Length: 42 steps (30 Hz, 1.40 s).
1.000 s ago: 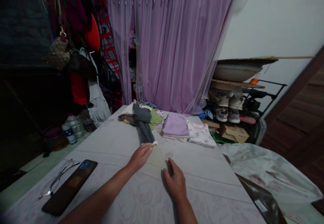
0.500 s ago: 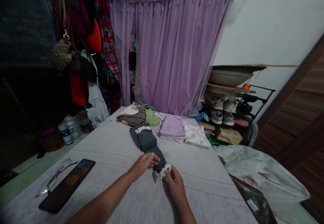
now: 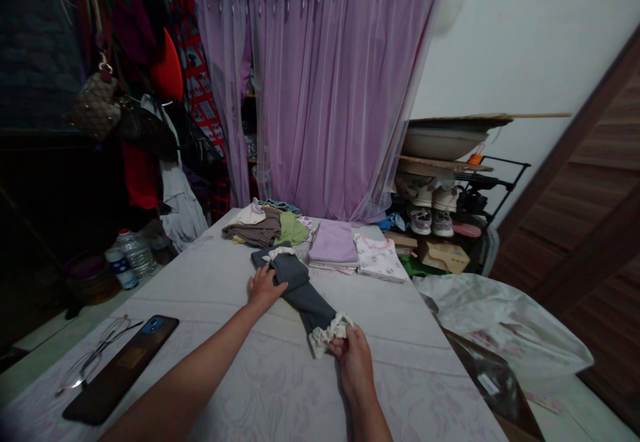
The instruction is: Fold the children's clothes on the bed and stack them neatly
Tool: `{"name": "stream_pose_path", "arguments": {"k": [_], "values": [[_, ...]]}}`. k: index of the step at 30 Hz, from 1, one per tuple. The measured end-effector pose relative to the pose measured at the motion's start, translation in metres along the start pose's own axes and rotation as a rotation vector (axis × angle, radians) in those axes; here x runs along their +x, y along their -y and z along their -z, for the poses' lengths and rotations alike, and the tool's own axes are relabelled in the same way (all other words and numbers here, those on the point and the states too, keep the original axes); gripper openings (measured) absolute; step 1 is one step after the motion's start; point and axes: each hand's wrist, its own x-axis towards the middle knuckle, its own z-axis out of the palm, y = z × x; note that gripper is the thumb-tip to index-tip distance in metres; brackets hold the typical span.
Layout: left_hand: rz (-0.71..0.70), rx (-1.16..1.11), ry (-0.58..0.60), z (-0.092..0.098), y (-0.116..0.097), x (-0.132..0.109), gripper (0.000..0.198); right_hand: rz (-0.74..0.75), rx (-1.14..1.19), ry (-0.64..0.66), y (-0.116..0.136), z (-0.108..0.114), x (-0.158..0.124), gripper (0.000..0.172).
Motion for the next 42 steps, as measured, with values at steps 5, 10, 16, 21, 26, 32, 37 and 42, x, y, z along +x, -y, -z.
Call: {"name": "stream_pose_path", "arguments": {"k": [5,10,16,21,26,32,37,42], "values": [[-0.44,-0.072,-0.035,-0.01,-0.022,-0.025,0.027,0.058,0.134,-0.109,0.0,0.004,0.008,0.039],[-0.9,-0.082,0.137,-0.022,-0.017,-0.044,0.041,0.06,0.13,-0.098,0.003,0.003,0.008,0.043],[-0.633,0.03,0.099,-0.011,-0.009,-0.028,0.041,0.075,-0.039,-0.002,0.004,0.0,-0.001,0.074],[-0.392,0.164,0.097,-0.001,-0.008,-0.011,0.055,0.142,-0.324,-0.076,-0.005,-0.007,0.001,0.08],[-0.32,0.171,0.112,0.009,-0.012,-0.002,0.033,0.114,-0.372,-0.008,0.008,-0.013,0.007,0.06],[-0.102,-0.171,-0.105,0.066,0.004,0.023,0.03,0.094,-0.273,-0.021,0.072,-0.006,0.016,0.064],[0.067,-0.658,-0.271,0.116,0.054,0.04,0.041,-0.008,-0.335,0.001,0.135,0.026,0.018,0.048],[0.226,-0.715,-0.205,0.11,0.107,0.024,0.036,-0.063,-0.465,-0.023,0.145,0.067,0.027,0.048]]}}
